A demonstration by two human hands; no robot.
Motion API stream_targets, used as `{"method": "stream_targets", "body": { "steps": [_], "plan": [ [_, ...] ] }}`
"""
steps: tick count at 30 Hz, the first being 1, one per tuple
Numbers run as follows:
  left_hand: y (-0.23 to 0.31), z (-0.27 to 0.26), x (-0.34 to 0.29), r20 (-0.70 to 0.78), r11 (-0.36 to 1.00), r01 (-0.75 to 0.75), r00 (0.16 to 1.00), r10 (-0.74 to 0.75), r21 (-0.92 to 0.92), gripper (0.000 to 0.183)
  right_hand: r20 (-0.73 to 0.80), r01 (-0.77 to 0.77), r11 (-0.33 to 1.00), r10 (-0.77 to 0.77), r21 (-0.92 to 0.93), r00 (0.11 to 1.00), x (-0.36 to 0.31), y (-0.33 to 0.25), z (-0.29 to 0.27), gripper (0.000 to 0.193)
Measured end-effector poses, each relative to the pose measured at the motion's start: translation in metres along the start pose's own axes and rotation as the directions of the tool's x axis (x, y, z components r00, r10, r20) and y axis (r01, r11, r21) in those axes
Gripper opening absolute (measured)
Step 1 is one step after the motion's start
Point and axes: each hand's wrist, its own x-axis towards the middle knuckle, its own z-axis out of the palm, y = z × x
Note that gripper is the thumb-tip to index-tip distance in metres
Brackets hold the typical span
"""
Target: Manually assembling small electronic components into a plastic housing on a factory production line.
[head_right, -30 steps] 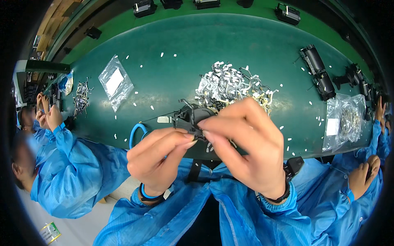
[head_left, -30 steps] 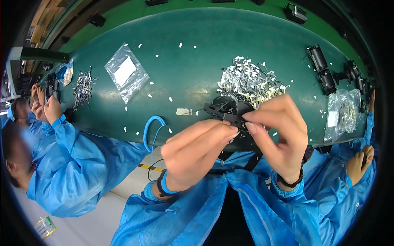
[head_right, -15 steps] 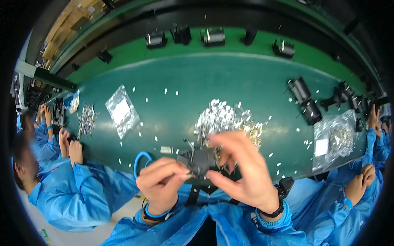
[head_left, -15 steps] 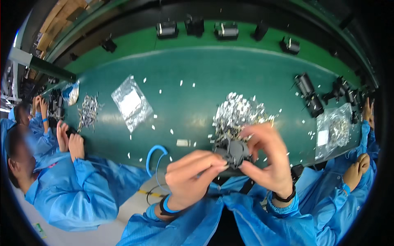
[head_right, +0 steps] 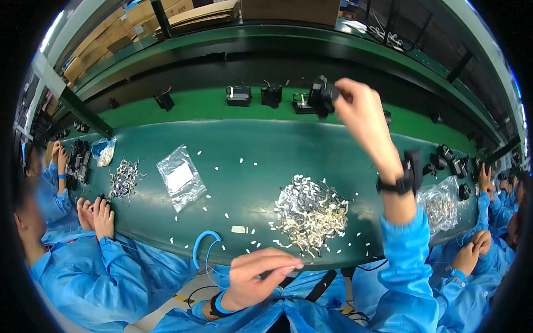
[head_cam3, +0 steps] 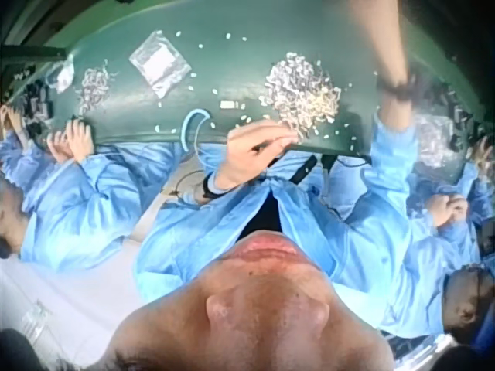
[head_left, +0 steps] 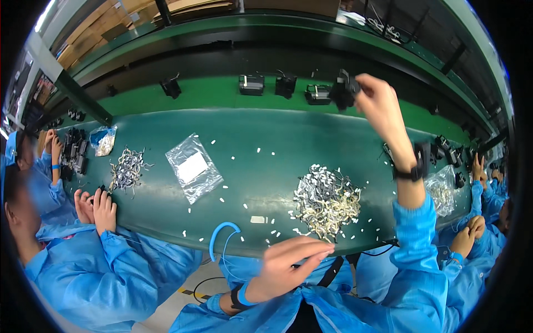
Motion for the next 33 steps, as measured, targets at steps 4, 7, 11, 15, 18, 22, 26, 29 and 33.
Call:
{"method": "stream_targets", "body": {
  "steps": [4,7,11,15,18,22,26,29,33],
  "plan": [
    [0.005,-0.004,-0.009,0.015,1.000,-0.010,1.000,0.010,0.002,0.019,-0.168,0.021,0.978,-0.057,-0.208,0.984,0.103,0.079,0.035,0.022],
    [0.008,-0.011,-0.016,-0.024,1.000,-0.015,1.000,0.015,0.027,0.020,-0.192,0.059,0.904,-0.154,-0.424,0.969,0.142,0.132,0.060,0.027],
    [0.003,-0.020,-0.022,-0.070,0.998,-0.004,0.997,0.008,0.060,0.018,-0.185,-0.106,0.843,0.009,-0.527,0.983,0.134,0.137,0.089,0.031],
    [-0.001,-0.022,-0.021,-0.077,0.998,0.010,0.997,-0.006,0.062,0.017,-0.095,-0.069,0.749,0.009,-0.659,0.995,0.118,0.127,0.082,0.029],
    [0.000,-0.018,-0.018,-0.042,0.998,0.048,0.998,-0.046,0.042,0.016,-0.041,-0.028,0.691,-0.002,-0.723,0.999,0.110,0.124,0.075,0.021],
    [-0.002,-0.011,-0.014,0.008,0.998,0.002,1.000,-0.003,0.055,0.016,-0.004,-0.023,0.633,0.032,-0.774,0.999,0.104,0.130,0.064,0.022],
    [-0.003,-0.006,-0.009,0.044,0.995,0.019,0.999,-0.023,0.103,0.013,0.003,-0.025,0.642,0.044,-0.766,0.999,0.106,0.151,0.036,0.029],
    [-0.008,-0.012,-0.011,0.000,0.989,0.025,1.000,-0.026,0.147,0.012,0.062,0.043,0.671,0.005,-0.741,0.998,0.088,0.117,0.023,0.034],
    [-0.009,-0.022,-0.015,-0.135,0.968,0.182,0.978,-0.160,0.174,0.010,0.319,0.228,0.941,-0.142,-0.252,0.937,-0.010,0.034,-0.008,0.022]
  ]
}}
